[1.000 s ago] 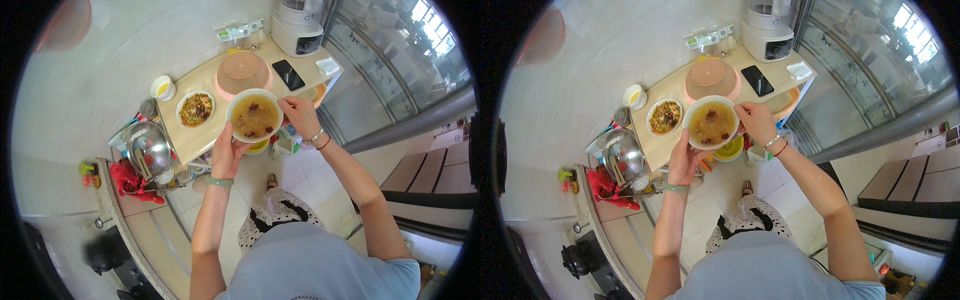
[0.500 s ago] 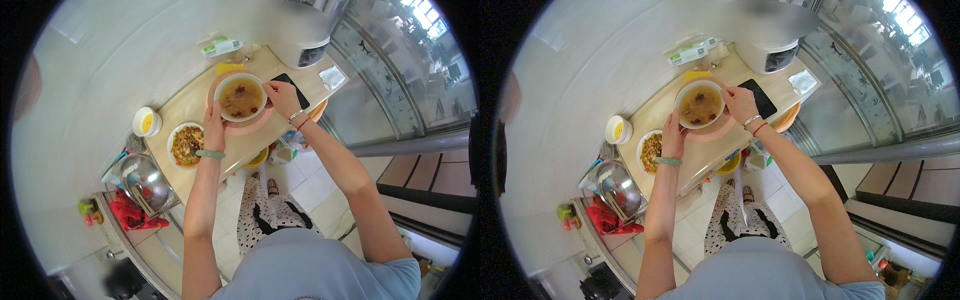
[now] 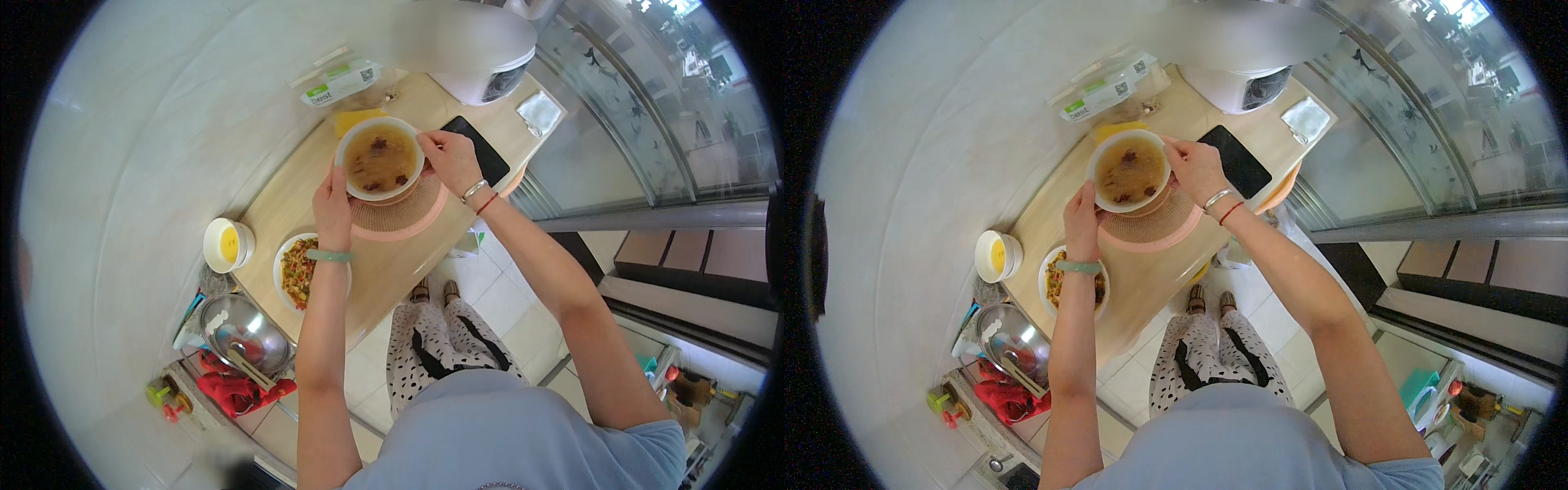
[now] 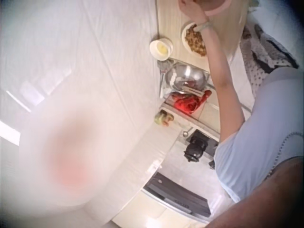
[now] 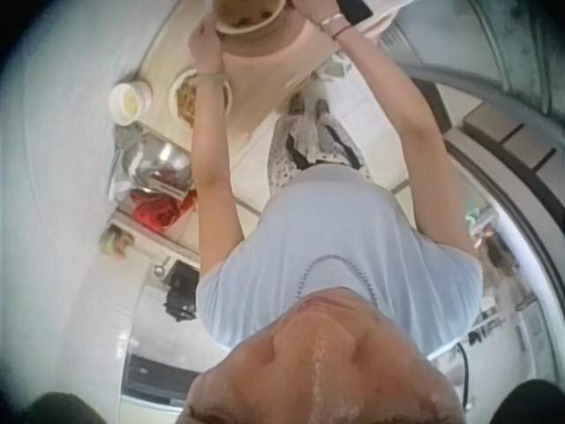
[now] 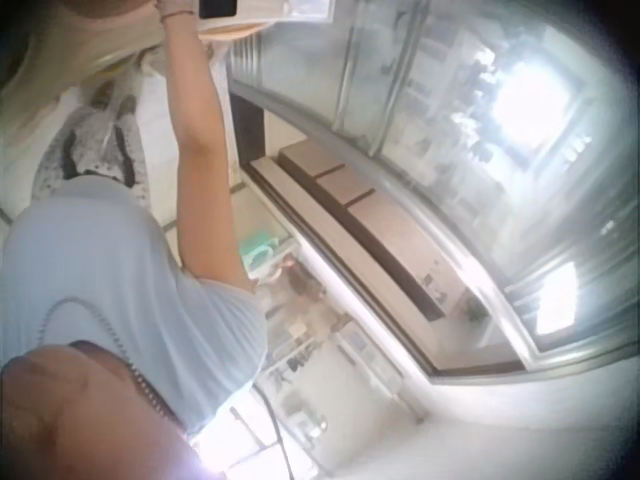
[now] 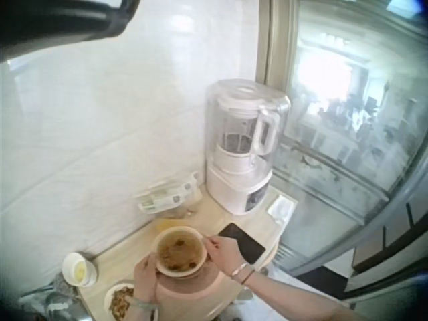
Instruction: The person cleans a sink drain strainer and rinses it. They then ladle soup from a slow cooker into two bowls and place them on a table. Finally, the person washes several bowls and plates in the sink and places them in a dish rack.
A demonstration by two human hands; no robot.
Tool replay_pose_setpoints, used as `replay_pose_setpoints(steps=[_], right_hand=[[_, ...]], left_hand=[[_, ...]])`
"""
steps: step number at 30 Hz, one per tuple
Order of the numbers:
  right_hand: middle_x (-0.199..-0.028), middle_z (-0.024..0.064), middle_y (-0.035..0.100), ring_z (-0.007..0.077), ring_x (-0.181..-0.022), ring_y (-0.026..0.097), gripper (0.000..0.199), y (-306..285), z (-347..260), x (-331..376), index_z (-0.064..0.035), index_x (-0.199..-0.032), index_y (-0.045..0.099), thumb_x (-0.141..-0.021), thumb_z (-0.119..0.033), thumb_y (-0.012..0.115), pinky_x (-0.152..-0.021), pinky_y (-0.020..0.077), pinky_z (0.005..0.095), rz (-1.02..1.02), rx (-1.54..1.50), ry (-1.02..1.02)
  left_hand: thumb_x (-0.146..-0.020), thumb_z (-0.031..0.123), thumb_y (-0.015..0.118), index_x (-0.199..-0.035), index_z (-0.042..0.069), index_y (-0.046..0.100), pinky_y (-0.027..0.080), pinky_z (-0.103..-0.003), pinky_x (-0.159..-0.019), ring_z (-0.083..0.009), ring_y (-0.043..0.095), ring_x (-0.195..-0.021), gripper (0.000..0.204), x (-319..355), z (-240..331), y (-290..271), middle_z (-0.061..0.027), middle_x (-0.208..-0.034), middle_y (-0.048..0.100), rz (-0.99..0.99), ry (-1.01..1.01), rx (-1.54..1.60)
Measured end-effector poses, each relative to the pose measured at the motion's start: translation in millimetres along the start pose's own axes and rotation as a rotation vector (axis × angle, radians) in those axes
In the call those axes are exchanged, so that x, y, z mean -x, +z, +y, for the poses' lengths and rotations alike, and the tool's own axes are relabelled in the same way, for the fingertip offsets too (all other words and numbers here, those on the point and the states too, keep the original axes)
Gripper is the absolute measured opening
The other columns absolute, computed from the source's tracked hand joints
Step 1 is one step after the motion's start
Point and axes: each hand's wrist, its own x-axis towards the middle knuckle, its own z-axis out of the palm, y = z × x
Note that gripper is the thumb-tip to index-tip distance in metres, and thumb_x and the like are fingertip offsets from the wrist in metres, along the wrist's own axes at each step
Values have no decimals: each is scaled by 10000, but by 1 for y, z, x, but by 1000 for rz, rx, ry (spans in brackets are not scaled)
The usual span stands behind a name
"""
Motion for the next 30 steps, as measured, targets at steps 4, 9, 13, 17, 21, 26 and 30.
replay_pose_setpoints(steps=[4,9,13,17,21,26,30], right_hand=[[-711,64,663,123,-578,649,316,-2,17,-1,65,-965,655,-927,-233,556,-537,552,257,26,3,-14],[-846,80,677,134,-678,659,415,-3,10,13,14,-1066,640,-941,-357,502,-556,528,256,41,-314,159],[-1210,105,591,180,-1079,575,643,-38,16,52,-10,-1263,537,-948,-548,380,-870,471,312,84,-631,181],[-1459,117,360,220,-1346,336,776,-82,35,128,-13,-1415,321,-942,-622,240,-1064,304,364,17,-1055,144],[-1476,115,327,231,-1361,310,771,-123,54,217,-21,-1426,296,-941,-617,224,-1087,292,384,172,-1302,37],[-1500,108,275,240,-1384,262,758,-184,58,344,-26,-1438,262,-948,-601,201,-1122,243,400,421,-1397,-146],[-1507,120,255,246,-1395,235,768,-222,75,450,-14,-1442,243,-948,-602,202,-1133,217,401,628,-1411,-321]], left_hand=[[-992,310,435,-1193,-34,544,510,-302,-825,-159,605,-935,413,3,1,4,-78,-1036,626,-4,19,-39],[-993,323,424,-1285,-41,436,483,-356,-922,-191,572,-1054,467,24,8,-2,-119,-1146,576,-37,52,140],[-998,320,402,-1335,-21,377,414,-400,-1019,-242,487,-1196,481,67,-16,-3,-147,-1269,503,53,23,420],[-1005,331,363,-1383,-5,329,333,-423,-1083,-275,384,-1301,507,127,-39,29,-164,-1381,411,-273,-155,578],[-1011,384,294,-1415,1,287,226,-421,-1136,-276,269,-1374,557,183,-47,106,-167,-1470,301,-671,-307,741],[-995,482,234,-1441,28,252,162,-404,-1155,-231,193,-1409,637,269,-60,196,-116,-1509,246,-973,-436,755],[-987,501,246,-1443,40,256,154,-399,-1158,-228,173,-1414,649,357,-94,245,-109,-1515,235,-1176,-532,682]])
